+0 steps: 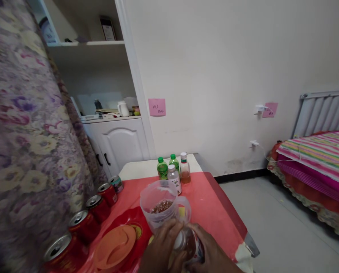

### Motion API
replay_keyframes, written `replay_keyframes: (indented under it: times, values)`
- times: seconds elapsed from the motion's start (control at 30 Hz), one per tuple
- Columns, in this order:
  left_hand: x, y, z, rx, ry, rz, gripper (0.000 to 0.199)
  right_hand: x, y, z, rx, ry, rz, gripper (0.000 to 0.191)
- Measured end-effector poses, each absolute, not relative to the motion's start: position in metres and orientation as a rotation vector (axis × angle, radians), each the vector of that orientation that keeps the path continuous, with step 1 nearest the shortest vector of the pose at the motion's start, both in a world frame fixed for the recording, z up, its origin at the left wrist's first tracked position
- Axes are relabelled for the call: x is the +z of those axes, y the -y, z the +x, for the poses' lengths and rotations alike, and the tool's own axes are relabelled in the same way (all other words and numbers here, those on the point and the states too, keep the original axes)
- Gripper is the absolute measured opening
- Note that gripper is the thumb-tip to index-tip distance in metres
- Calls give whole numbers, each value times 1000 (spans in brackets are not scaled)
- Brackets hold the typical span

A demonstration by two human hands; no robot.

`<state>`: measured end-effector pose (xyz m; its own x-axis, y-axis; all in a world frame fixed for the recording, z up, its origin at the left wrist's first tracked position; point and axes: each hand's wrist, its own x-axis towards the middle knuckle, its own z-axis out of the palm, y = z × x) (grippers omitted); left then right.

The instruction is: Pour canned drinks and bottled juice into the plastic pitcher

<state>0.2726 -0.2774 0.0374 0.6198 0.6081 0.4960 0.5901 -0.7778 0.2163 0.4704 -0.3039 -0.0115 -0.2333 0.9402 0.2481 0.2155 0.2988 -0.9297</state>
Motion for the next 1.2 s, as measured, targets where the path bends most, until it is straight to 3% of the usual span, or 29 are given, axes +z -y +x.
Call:
replay_keyframes:
  times: [0.1,0.3,0.47,0.7,0.87,1.2]
  values:
    - [28,276,276,950,-1061,2782,60,-11,304,471,1019,1668,-1082,82]
    - [42,285,274,859,-1239,2645,43,-8,305,469,1026,1662,-1074,77]
    - [49,281,268,812,-1010,2747,58,-12,305,470,1009,1639,-1105,75]
    - [51,280,267,780,-1142,2638,39,-4,306,469,1035,1660,-1058,75]
    - [48,280,265,866,-996,2729,56,-5,306,469,1025,1655,-1069,76]
    - [46,279,263,966,-1041,2634,41,-4,305,469,1038,1665,-1058,76]
